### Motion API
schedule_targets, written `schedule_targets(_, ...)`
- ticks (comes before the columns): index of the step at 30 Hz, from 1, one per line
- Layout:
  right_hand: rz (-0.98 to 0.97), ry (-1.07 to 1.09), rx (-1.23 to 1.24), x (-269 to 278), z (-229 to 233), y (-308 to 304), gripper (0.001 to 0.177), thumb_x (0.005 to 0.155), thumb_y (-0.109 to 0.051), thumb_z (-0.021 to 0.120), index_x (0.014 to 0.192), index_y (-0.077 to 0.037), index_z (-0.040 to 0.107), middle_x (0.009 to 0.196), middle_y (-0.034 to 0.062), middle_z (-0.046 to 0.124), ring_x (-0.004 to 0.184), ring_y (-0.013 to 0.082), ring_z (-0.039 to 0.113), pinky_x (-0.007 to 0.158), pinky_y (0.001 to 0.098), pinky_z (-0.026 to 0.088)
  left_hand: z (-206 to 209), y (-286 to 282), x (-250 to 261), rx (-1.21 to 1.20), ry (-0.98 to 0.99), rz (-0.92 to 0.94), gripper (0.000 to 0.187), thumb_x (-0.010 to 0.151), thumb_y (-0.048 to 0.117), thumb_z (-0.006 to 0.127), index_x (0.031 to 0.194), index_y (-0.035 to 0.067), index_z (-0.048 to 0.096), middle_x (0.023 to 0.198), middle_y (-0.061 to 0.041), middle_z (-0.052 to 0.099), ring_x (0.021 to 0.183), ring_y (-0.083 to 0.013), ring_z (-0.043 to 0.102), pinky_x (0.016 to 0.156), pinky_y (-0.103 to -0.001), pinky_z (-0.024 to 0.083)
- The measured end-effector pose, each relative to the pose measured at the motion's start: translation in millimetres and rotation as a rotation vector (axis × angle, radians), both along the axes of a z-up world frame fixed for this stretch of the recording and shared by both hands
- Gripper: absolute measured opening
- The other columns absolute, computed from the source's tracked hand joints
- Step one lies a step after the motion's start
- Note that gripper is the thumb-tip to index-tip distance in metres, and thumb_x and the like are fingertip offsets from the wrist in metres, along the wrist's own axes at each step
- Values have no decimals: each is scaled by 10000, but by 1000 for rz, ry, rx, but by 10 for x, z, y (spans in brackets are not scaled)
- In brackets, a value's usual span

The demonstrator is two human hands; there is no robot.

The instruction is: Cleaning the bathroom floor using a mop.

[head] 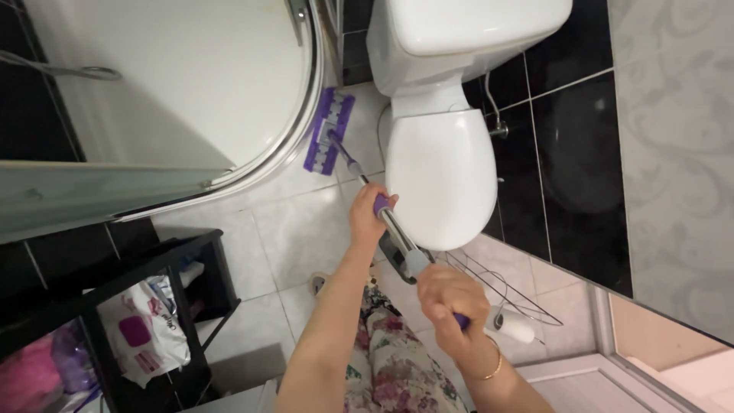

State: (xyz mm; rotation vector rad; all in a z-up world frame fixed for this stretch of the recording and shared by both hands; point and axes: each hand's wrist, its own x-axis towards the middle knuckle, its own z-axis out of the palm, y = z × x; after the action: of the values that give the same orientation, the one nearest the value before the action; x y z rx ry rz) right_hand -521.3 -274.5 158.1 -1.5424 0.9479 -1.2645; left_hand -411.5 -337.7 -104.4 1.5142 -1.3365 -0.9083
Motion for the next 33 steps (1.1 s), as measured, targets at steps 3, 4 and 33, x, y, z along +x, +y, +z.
schedule_targets(3,-123,-12,18,44,3,121,353,999,-115,510,662,-29,450,625,61,502,585,220,510,629,378,482,-52,28,-33,-21,-45,-80,250,798,171,828,882,87,608,869,-102,648,841,-347,651,743,-421,532)
schedule_targets(4,-126,-15,20,82,-12,172,353,999,-115,510,662,-29,450,625,61,502,585,220,510,629,378,482,-48,52,-21,-19,-48,-83,250,798,171,828,882,87,608,869,-102,648,841,-347,651,743,-421,532)
schedule_targets(33,-891,-197,77,556,-134,2481,173,1000,-93,398,838,-51,352,527,79,333,472,194,304,500,421,355,137,2232,328,213,-123,-671,212,708,116,779,868,129,641,906,-113,663,883,-375,655,743,-484,525)
